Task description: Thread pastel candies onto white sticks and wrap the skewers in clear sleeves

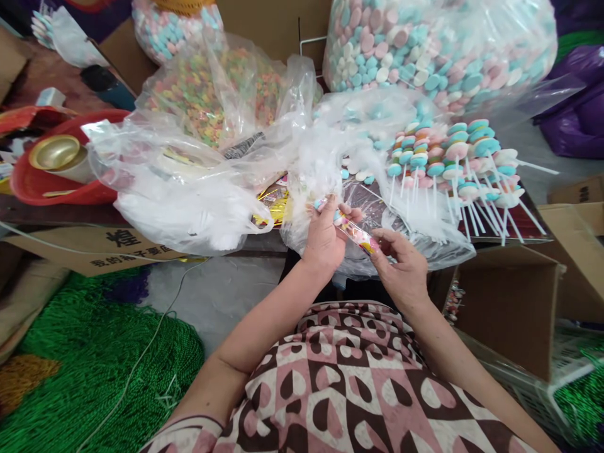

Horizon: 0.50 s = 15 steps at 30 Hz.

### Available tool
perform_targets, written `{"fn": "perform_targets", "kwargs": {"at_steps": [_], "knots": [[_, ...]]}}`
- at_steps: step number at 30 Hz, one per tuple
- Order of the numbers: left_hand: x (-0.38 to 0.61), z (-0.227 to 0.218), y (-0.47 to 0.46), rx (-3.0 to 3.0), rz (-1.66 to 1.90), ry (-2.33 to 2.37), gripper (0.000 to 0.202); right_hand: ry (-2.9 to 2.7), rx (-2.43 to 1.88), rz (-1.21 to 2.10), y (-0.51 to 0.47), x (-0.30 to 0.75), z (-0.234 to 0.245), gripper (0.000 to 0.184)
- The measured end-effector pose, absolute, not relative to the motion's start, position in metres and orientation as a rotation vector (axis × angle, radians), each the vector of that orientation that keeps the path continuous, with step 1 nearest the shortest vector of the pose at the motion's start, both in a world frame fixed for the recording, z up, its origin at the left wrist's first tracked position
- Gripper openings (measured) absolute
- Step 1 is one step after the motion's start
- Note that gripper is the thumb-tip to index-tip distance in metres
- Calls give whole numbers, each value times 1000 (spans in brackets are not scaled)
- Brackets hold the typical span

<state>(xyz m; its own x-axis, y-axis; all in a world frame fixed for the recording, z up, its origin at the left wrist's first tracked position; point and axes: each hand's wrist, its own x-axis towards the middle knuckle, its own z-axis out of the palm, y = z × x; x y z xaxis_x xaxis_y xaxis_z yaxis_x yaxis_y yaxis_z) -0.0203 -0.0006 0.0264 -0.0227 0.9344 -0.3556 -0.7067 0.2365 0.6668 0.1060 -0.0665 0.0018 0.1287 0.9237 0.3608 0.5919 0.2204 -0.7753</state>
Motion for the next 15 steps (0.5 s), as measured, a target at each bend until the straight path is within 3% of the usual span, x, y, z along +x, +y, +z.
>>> {"fn": "perform_targets", "kwargs": {"at_steps": [8,11,15], "knots": [[-14,23,-6,333,1304,880,30,-1470,-1558,286,-64,109,3,23],[-16,23,-3,296,1357,852,29,-1334,-1562,583,-63,111,4,22],[-19,28,-2,312,1352,845,27,-1295,-1445,1116,-62,115,10,36]]}}
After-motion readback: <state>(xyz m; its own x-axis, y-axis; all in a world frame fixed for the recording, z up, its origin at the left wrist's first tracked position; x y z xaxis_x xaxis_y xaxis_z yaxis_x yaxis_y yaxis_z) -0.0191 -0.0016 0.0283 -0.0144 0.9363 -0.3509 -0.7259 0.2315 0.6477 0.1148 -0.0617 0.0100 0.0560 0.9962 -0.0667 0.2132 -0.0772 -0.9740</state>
